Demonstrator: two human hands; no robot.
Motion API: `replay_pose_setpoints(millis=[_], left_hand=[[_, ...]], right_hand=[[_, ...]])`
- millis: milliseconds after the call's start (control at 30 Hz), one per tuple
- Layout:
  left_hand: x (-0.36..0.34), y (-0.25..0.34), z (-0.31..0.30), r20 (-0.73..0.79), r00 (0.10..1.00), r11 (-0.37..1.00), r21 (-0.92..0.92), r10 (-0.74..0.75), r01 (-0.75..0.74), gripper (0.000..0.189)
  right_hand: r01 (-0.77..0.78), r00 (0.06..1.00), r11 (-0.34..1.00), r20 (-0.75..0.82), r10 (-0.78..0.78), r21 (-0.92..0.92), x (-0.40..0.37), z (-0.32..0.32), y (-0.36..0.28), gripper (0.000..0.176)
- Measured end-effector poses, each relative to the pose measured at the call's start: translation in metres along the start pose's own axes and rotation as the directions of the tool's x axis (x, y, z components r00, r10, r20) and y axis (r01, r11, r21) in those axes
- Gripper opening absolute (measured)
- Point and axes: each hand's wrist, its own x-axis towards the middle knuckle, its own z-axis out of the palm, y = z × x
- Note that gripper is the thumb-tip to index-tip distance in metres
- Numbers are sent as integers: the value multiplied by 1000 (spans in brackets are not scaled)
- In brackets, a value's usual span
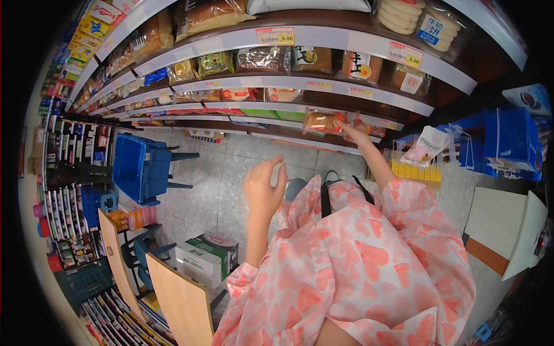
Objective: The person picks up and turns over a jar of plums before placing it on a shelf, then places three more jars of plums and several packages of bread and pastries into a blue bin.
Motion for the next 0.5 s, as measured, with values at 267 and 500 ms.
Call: replay_pose_setpoints(millis=[267,500], left_hand=[[-28,-37,31,290,880,754,-456,-376,472,64],[-45,-40,-6,743,611,211,-573,-274,792,58]], right_hand=[[-15,956,1000,293,14,0,-132,-1,-18,46],[3,945,1000,327,-5,9,-200,29,-25,47]])
